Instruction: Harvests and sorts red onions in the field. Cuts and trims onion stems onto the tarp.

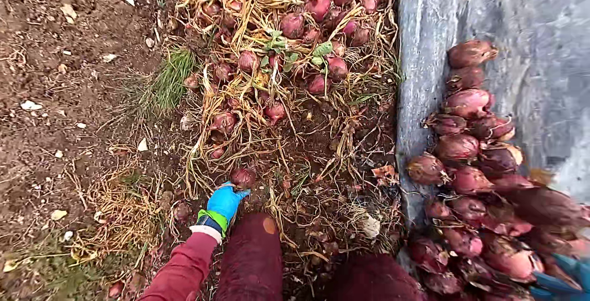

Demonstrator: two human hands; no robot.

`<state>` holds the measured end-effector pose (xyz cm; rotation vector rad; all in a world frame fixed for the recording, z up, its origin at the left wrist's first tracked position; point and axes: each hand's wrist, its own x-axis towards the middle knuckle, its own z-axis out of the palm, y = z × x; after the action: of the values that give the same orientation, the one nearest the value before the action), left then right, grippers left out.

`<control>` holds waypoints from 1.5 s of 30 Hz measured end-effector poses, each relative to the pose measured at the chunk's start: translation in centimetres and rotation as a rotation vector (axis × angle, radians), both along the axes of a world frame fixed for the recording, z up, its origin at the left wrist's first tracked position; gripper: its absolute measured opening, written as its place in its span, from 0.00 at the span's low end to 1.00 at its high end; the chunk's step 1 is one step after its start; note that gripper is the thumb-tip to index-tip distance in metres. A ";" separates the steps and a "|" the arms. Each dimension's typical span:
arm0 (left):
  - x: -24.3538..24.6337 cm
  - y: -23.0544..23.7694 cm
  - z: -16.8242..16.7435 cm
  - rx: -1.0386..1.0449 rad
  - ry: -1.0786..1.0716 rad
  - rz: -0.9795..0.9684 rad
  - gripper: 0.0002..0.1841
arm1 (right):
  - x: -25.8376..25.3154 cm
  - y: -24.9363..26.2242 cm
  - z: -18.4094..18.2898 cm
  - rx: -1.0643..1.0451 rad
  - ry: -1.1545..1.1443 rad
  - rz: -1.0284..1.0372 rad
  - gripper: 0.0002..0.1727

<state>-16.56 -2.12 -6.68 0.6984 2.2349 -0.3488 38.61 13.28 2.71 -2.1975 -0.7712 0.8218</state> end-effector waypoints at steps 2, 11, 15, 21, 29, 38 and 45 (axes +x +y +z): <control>1.2 0.0 3.2 0.177 -0.077 -0.088 0.36 | -3.2 -3.2 -1.2 0.040 0.258 0.093 0.20; 10.5 -0.1 16.2 0.395 -0.451 -0.691 0.43 | -22.4 -14.5 0.6 0.027 0.781 1.002 0.54; 9.2 1.6 19.3 0.275 -0.281 -0.779 0.41 | -20.4 -14.0 3.3 -0.037 0.700 1.048 0.47; 19.5 2.2 20.6 0.321 -0.306 -1.047 0.15 | -12.6 -16.0 1.5 -0.202 0.650 1.042 0.50; 16.9 4.9 17.5 0.533 -0.361 -0.714 0.17 | -5.2 -16.7 2.3 0.166 0.712 0.317 0.44; -10.0 -25.7 9.5 0.037 -0.324 0.293 0.21 | -17.9 -14.5 -5.2 -0.039 0.774 0.725 0.29; -13.3 -18.8 -5.8 0.313 0.138 0.254 0.18 | -25.4 -13.1 -5.5 -0.249 0.598 0.852 0.19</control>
<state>-29.88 -20.89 -12.51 0.5510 2.5043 0.0840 13.25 0.16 -2.76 -1.5961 -1.3380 1.9595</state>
